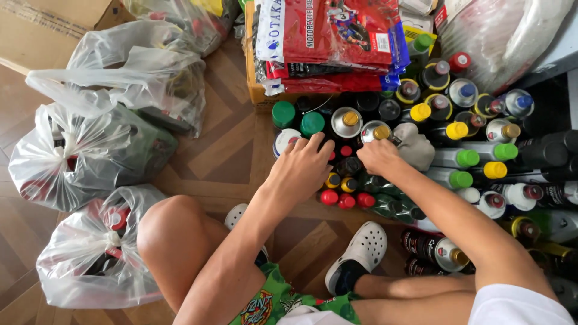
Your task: Clean a bottle with a cloth and organize spray cans and other containers on the floor
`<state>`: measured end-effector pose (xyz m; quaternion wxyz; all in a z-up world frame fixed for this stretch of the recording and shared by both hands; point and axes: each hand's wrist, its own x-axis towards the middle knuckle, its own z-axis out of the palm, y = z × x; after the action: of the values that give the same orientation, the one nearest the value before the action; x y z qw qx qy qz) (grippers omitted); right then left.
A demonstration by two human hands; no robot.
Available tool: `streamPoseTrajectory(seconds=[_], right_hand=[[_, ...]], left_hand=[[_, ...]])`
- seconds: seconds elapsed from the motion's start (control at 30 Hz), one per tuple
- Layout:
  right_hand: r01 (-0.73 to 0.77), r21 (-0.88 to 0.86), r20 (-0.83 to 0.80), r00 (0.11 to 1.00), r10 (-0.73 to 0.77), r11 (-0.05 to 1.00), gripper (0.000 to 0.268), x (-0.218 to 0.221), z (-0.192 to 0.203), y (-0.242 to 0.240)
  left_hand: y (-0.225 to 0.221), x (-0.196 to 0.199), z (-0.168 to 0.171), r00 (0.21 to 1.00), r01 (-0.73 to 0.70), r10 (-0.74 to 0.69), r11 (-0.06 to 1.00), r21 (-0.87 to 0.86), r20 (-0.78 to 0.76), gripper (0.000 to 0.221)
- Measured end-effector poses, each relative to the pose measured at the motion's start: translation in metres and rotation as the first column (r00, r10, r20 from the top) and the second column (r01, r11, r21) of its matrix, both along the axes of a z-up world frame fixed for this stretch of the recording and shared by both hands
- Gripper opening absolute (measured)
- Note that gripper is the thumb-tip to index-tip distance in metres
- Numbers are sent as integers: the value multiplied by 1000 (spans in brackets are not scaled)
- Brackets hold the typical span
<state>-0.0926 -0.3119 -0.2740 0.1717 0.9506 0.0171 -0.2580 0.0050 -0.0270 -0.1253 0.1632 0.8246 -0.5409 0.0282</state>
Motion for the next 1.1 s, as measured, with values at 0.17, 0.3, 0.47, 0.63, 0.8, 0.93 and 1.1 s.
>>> streamPoseTrajectory(seconds=[0.17, 0.3, 0.47, 0.63, 0.8, 0.93, 1.1], right_hand=[[-58, -26, 84, 995, 60, 998, 5, -2, -15, 0], [-116, -74, 147, 981, 126, 990, 7, -1, -29, -1], [-173, -126, 224, 954, 197, 977, 25, -2, -47, -4], [-143, -138, 211, 963, 170, 980, 30, -5, -44, -3], [-140, -111, 151, 976, 156, 984, 23, 2, -42, 4], [-86, -45, 83, 992, 90, 995, 26, 1, -6, -1], [24, 93, -40, 999, -20, 995, 24, 9, 46, 14]], left_hand=[[-1, 3, -2, 1000, 5, -5, 1000, -6, -23, 53], [-1, 5, -7, 1000, -15, 16, 1000, -25, 22, 54], [1, 8, -11, 1000, -27, 27, 1000, -6, 9, 56], [-1, 10, -24, 999, -30, 29, 999, 13, 43, 59], [1, 7, -31, 998, -35, 34, 999, 9, 46, 64], [3, 6, -29, 999, -31, 31, 1000, -2, 44, 63], [4, 9, -43, 992, -63, 63, 998, 4, 113, 67]])
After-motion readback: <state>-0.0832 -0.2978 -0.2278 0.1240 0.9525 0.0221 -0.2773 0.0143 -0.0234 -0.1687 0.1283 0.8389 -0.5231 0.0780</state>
